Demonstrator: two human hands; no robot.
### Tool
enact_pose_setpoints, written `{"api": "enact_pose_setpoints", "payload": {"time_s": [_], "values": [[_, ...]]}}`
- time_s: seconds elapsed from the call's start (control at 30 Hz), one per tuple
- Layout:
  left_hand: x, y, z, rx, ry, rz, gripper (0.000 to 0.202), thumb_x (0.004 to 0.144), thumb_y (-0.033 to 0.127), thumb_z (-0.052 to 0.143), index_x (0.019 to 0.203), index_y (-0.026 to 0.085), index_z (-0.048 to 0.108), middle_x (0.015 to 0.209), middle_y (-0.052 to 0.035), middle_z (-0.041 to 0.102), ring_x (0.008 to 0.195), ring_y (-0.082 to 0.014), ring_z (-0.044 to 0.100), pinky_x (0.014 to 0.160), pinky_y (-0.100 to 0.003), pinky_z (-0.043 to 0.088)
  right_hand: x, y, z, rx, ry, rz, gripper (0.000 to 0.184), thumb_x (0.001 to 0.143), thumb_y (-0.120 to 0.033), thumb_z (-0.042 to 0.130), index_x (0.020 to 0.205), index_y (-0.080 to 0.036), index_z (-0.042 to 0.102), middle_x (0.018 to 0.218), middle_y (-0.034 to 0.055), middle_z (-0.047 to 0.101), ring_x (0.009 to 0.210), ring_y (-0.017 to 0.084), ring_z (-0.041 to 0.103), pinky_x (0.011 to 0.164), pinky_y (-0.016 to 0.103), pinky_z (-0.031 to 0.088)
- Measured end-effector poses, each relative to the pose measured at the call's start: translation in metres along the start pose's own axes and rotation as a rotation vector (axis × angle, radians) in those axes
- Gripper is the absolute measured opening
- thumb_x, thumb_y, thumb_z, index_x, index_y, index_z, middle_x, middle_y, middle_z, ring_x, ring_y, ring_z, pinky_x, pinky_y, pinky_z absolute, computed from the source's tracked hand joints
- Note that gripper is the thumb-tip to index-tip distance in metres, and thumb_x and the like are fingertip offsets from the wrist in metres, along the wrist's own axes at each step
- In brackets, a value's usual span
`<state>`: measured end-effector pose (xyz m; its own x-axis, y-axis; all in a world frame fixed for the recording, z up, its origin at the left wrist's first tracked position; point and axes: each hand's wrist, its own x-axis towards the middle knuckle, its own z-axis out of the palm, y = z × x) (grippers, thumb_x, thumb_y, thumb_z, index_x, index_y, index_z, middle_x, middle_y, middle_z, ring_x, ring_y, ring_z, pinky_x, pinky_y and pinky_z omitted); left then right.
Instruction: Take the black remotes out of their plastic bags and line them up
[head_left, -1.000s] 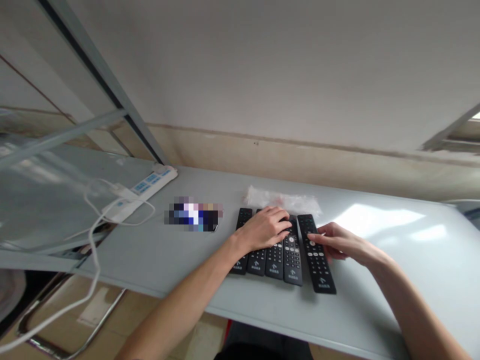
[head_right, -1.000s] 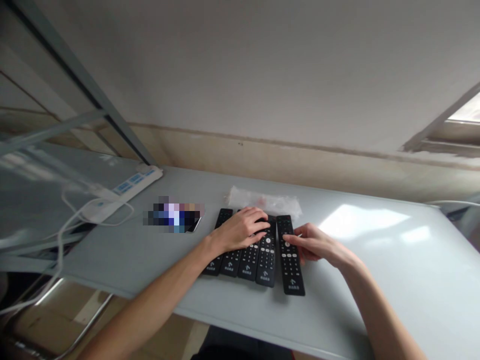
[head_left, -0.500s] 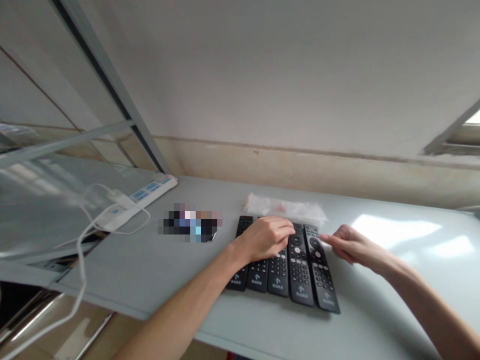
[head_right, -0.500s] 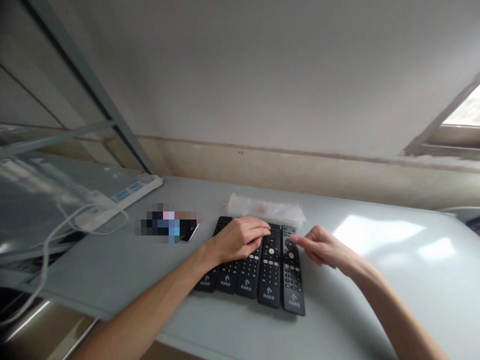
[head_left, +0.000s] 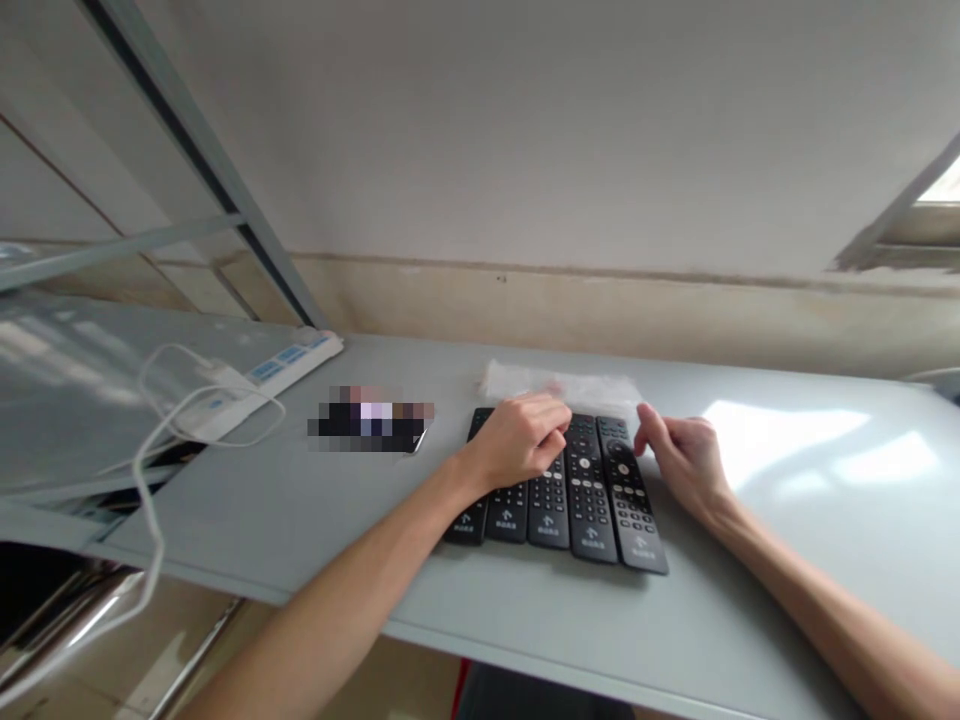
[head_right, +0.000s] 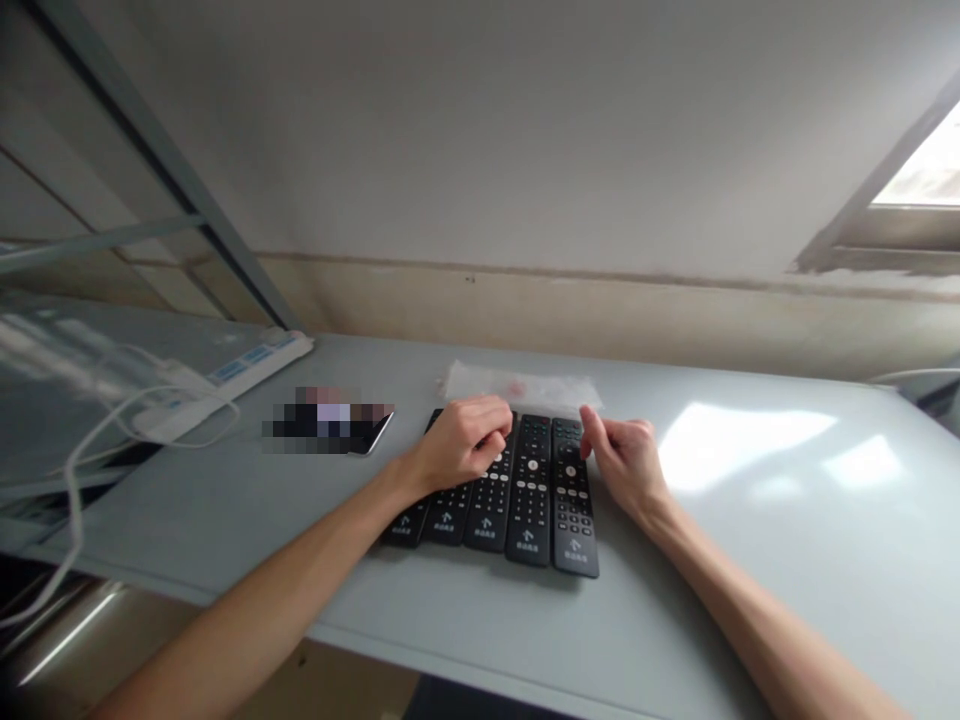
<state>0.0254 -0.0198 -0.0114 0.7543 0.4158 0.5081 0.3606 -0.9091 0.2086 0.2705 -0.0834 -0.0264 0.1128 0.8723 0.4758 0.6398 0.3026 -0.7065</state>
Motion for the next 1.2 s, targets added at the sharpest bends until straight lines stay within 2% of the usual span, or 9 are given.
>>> {"api": "enact_pose_setpoints", "payload": {"time_s": [0.17,0.37,0.5,0.63,0.73,0.9,1.03,1.2], "values": [[-0.0041,0.0001,-0.0008,0.102,-0.097,-0.010,0.024,0.089,0.011,0.044,0.069,0.021,0.053,0.068,-0.0027,0.064,0.063,-0.0170,0.056,0.062,-0.033,0.037,-0.0028,0.0035,0.0004,-0.020,-0.111,-0.093,0.076,0.104,-0.070,0.044,0.048,-0.022,0.062,0.037,-0.0043,0.033,0.036,0.009,0.031,0.042,0.028,0.025],[-0.0049,-0.0008,-0.0025,0.161,-0.176,-0.007,0.023,0.080,0.003,0.045,0.068,0.020,0.055,0.065,-0.0025,0.062,0.062,-0.0167,0.055,0.060,-0.033,0.034,-0.0040,-0.0007,-0.0002,-0.074,-0.249,-0.030,0.080,0.104,-0.077,0.033,0.050,-0.024,0.057,0.043,0.0024,0.051,0.041,0.011,0.039,0.046,0.030,0.034],[-0.0048,0.0003,-0.0042,0.193,-0.213,0.012,0.022,0.073,0.002,0.046,0.066,0.021,0.055,0.063,-0.0017,0.062,0.059,-0.0162,0.056,0.058,-0.033,0.033,-0.0037,-0.0025,-0.0008,-0.064,-0.241,-0.010,0.079,0.102,-0.080,0.032,0.050,-0.025,0.056,0.043,0.0026,0.050,0.041,0.011,0.039,0.046,0.030,0.034],[-0.0054,-0.0007,-0.0034,0.249,-0.202,-0.004,0.021,0.072,0.002,0.049,0.068,0.020,0.060,0.062,-0.0009,0.063,0.059,-0.0160,0.057,0.057,-0.032,0.032,-0.0041,-0.0004,-0.0009,-0.060,-0.225,-0.018,0.080,0.103,-0.080,0.032,0.050,-0.025,0.056,0.044,0.0028,0.051,0.041,0.011,0.038,0.047,0.031,0.033],[-0.0055,-0.0015,-0.0027,0.261,-0.208,-0.018,0.020,0.073,0.004,0.052,0.069,0.020,0.063,0.062,-0.0002,0.064,0.058,-0.0159,0.058,0.056,-0.032,0.030,-0.0033,0.0008,-0.0014,-0.050,-0.218,-0.023,0.081,0.103,-0.080,0.034,0.049,-0.024,0.058,0.043,0.0016,0.047,0.040,0.011,0.037,0.048,0.031,0.032],[-0.0038,0.0013,-0.0054,0.256,-0.235,-0.028,0.019,0.072,0.005,0.052,0.066,0.020,0.061,0.061,-0.0003,0.065,0.057,-0.0155,0.059,0.055,-0.032,0.027,-0.0002,-0.0013,-0.0028,-0.047,-0.131,0.056,0.084,0.099,-0.084,0.036,0.048,-0.023,0.063,0.038,-0.0028,0.032,0.039,0.010,0.031,0.046,0.032,0.025],[-0.0028,0.0033,-0.0079,0.255,-0.233,-0.018,0.017,0.073,0.006,0.053,0.066,0.020,0.060,0.062,-0.0010,0.067,0.058,-0.0156,0.060,0.055,-0.032,0.027,0.0017,-0.0037,-0.0031,-0.055,-0.098,0.098,0.084,0.097,-0.086,0.037,0.048,-0.023,0.063,0.039,-0.0033,0.029,0.040,0.011,0.030,0.046,0.032,0.024],[-0.0034,0.0014,-0.0077,0.274,-0.222,0.007,0.014,0.071,0.009,0.052,0.066,0.020,0.059,0.056,-0.0011,0.062,0.053,-0.0159,0.056,0.052,-0.033,0.023,0.0025,-0.0022,-0.0031,-0.043,-0.127,0.121,0.084,0.096,-0.087,0.038,0.048,-0.023,0.063,0.040,-0.0037,0.027,0.041,0.011,0.028,0.046,0.031,0.021]]}}
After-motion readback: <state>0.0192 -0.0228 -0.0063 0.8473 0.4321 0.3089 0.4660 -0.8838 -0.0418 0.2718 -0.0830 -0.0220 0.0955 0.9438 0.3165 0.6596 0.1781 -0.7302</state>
